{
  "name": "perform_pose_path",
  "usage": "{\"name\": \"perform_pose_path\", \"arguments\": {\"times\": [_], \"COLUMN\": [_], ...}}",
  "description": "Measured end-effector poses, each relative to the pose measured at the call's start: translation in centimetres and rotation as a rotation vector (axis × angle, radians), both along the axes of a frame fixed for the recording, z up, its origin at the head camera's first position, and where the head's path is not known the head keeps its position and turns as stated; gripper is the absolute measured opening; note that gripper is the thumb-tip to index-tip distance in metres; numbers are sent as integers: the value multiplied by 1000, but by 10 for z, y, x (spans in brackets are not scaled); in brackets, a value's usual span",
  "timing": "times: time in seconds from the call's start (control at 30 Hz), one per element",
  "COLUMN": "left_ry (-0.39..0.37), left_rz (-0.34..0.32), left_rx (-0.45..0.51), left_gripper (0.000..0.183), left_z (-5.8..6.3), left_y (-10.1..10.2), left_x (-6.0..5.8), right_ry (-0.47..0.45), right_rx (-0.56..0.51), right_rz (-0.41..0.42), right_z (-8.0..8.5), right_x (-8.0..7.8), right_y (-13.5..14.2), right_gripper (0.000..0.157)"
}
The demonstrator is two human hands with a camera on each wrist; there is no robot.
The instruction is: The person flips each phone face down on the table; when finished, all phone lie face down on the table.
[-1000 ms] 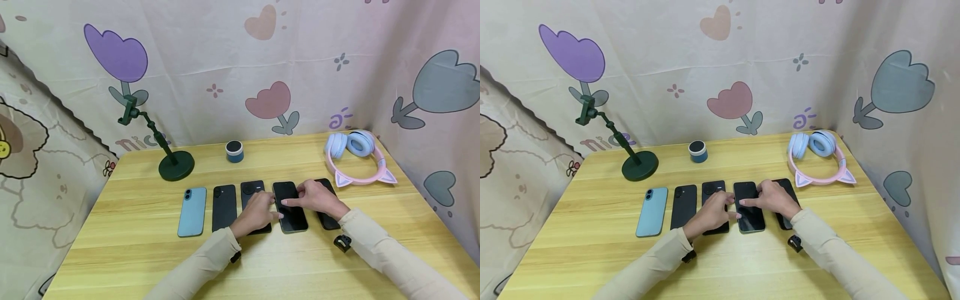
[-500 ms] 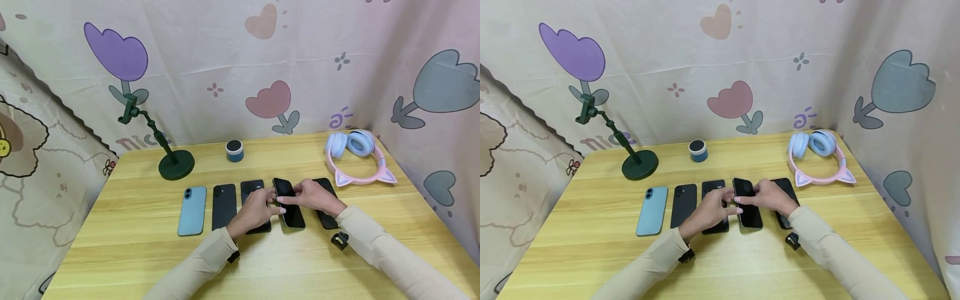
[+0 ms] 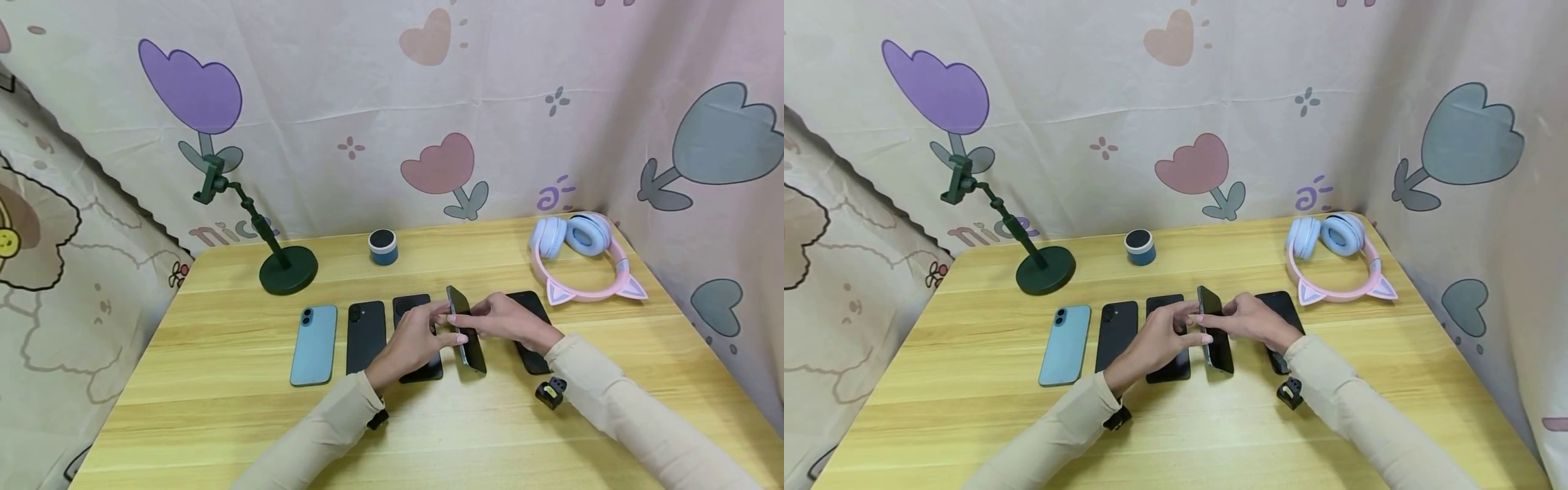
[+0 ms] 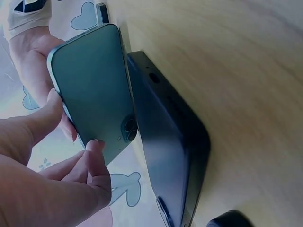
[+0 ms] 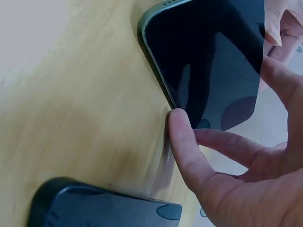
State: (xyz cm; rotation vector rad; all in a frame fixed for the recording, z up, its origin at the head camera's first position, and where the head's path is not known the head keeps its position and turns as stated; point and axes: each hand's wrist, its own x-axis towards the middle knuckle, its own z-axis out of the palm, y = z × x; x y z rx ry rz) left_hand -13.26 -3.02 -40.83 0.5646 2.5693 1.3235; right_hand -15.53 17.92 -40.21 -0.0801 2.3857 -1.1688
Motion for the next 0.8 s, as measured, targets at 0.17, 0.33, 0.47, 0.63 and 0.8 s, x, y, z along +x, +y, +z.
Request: {"name": "perform_pose_path", "arguments": {"times": [0.17, 0.33, 0.47, 0.63, 0.8], "left_ry": [-3, -11, -22, -36, -64], "left_rz": [-7, -23, -39, -43, -38], "left_rx": [29, 63, 103, 149, 187], "left_gripper": [67, 65, 61, 62, 63], "left_z": [0, -2, -4, -6, -8], "left_y": [1, 3, 5, 7, 9], "left_x": [0, 0, 0, 1, 3], "right_ry": [-22, -38, -53, -90, -116], "right_rx": [-42, -115, -176, -285, -384], "right_rz": [11, 33, 30, 10, 5], "right_z": [0, -1, 0, 0, 0], "right_x": [-1, -1, -1, 0, 0], "right_y": [1, 3, 4, 6, 9], "right_gripper": [72, 64, 62, 54, 52]}}
